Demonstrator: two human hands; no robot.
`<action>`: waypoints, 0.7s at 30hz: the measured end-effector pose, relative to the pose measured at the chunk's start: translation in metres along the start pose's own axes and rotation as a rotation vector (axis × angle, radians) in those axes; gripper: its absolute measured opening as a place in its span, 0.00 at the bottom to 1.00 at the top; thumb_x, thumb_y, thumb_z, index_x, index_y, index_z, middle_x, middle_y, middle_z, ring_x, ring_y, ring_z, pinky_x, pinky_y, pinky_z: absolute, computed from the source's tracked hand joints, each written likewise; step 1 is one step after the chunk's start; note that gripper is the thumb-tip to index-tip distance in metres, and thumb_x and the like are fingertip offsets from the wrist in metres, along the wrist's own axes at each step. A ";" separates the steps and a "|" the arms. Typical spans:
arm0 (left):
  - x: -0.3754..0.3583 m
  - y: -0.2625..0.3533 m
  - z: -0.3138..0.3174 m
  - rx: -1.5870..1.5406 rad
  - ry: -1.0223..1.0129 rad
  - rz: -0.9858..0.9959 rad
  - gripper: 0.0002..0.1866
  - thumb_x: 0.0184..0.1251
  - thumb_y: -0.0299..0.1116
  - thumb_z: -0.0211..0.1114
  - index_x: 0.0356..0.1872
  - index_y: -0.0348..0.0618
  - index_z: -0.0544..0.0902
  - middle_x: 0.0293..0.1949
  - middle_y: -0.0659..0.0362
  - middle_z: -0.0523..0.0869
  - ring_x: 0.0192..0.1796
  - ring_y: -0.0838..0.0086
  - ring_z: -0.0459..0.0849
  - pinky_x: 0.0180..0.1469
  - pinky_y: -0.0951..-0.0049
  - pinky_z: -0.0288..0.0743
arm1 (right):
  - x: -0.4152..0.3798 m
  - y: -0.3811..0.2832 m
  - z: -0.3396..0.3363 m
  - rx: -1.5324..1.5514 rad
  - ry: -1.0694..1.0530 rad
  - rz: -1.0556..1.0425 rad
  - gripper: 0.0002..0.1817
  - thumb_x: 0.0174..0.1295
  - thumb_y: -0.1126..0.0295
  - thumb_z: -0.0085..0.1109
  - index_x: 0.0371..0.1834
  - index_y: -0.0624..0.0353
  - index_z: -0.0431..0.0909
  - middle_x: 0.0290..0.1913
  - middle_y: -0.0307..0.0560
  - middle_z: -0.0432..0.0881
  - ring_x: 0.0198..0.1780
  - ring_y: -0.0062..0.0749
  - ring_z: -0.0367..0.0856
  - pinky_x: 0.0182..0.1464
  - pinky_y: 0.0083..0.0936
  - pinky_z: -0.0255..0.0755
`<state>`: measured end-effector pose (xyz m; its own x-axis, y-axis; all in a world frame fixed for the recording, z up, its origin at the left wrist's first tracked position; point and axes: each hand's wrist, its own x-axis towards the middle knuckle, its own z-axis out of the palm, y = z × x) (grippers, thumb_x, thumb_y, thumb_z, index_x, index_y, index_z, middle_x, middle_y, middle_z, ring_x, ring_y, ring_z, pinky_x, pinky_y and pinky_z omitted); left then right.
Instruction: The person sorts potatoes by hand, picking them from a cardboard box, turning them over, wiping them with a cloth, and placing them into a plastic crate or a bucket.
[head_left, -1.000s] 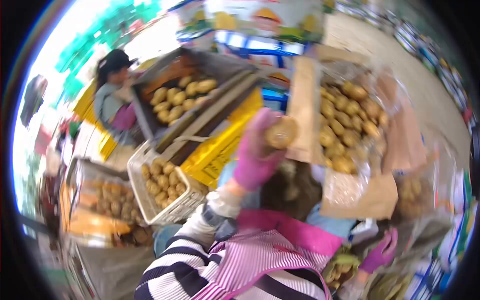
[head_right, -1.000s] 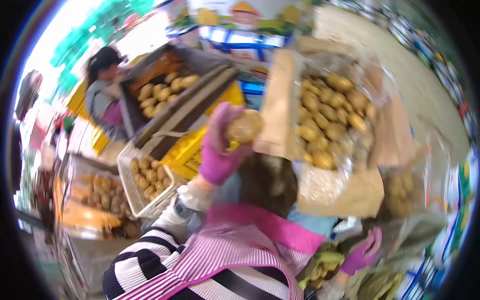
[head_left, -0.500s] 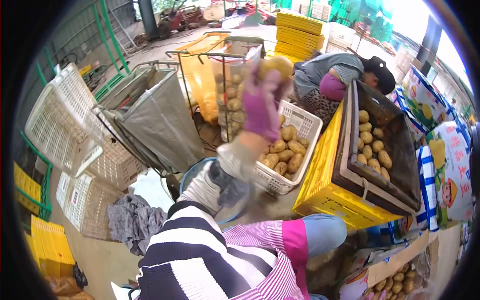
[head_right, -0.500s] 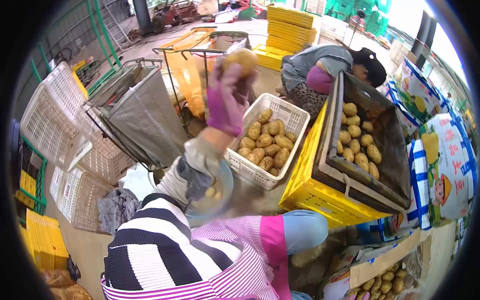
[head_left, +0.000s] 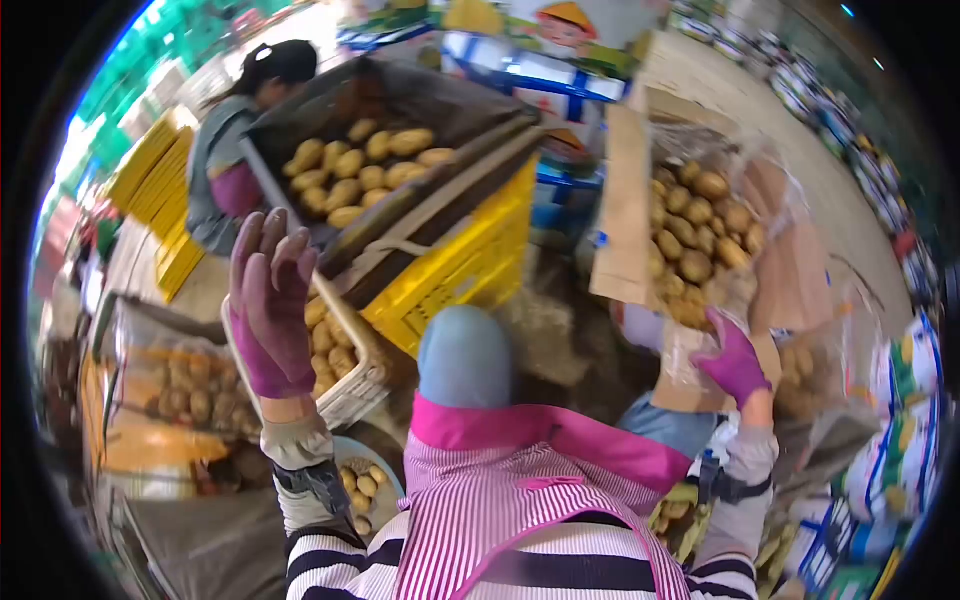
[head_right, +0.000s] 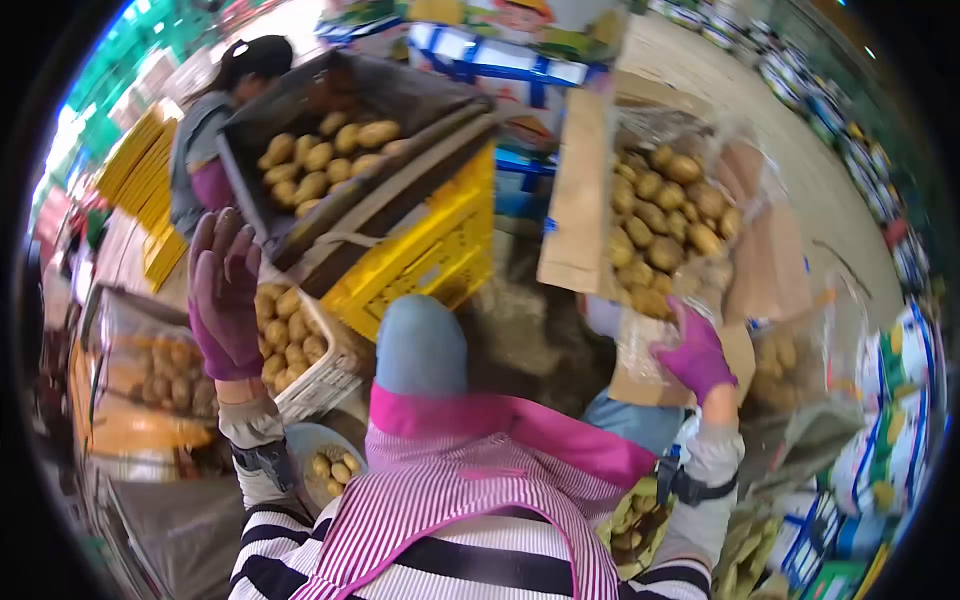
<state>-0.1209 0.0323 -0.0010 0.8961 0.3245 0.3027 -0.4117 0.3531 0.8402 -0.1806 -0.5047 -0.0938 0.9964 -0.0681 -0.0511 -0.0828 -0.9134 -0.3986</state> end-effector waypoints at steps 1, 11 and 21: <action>-0.008 -0.026 0.047 0.071 -0.130 -0.089 0.24 0.77 0.33 0.54 0.71 0.38 0.67 0.67 0.49 0.74 0.63 0.61 0.80 0.63 0.63 0.78 | 0.000 0.020 0.005 -0.002 -0.019 -0.054 0.46 0.47 0.58 0.75 0.72 0.58 0.66 0.68 0.58 0.73 0.69 0.52 0.70 0.71 0.38 0.64; -0.083 -0.225 0.212 1.028 -1.215 0.623 0.28 0.59 0.43 0.68 0.62 0.51 0.79 0.72 0.53 0.69 0.77 0.46 0.58 0.77 0.38 0.45 | 0.025 -0.004 0.046 -0.403 0.019 0.077 0.17 0.51 0.51 0.66 0.34 0.51 0.84 0.35 0.51 0.86 0.42 0.47 0.86 0.45 0.42 0.76; -0.052 -0.271 0.206 1.030 -1.131 0.771 0.18 0.55 0.33 0.64 0.49 0.49 0.84 0.69 0.58 0.73 0.77 0.45 0.57 0.72 0.31 0.49 | 0.032 -0.019 0.022 -0.268 -0.228 -0.018 0.19 0.56 0.50 0.60 0.37 0.55 0.82 0.37 0.54 0.84 0.43 0.52 0.84 0.48 0.46 0.74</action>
<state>-0.0215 -0.2608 -0.1517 0.4053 -0.7597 0.5086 -0.9096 -0.3905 0.1417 -0.1475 -0.4811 -0.1080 0.9652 0.0126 -0.2614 -0.0273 -0.9885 -0.1485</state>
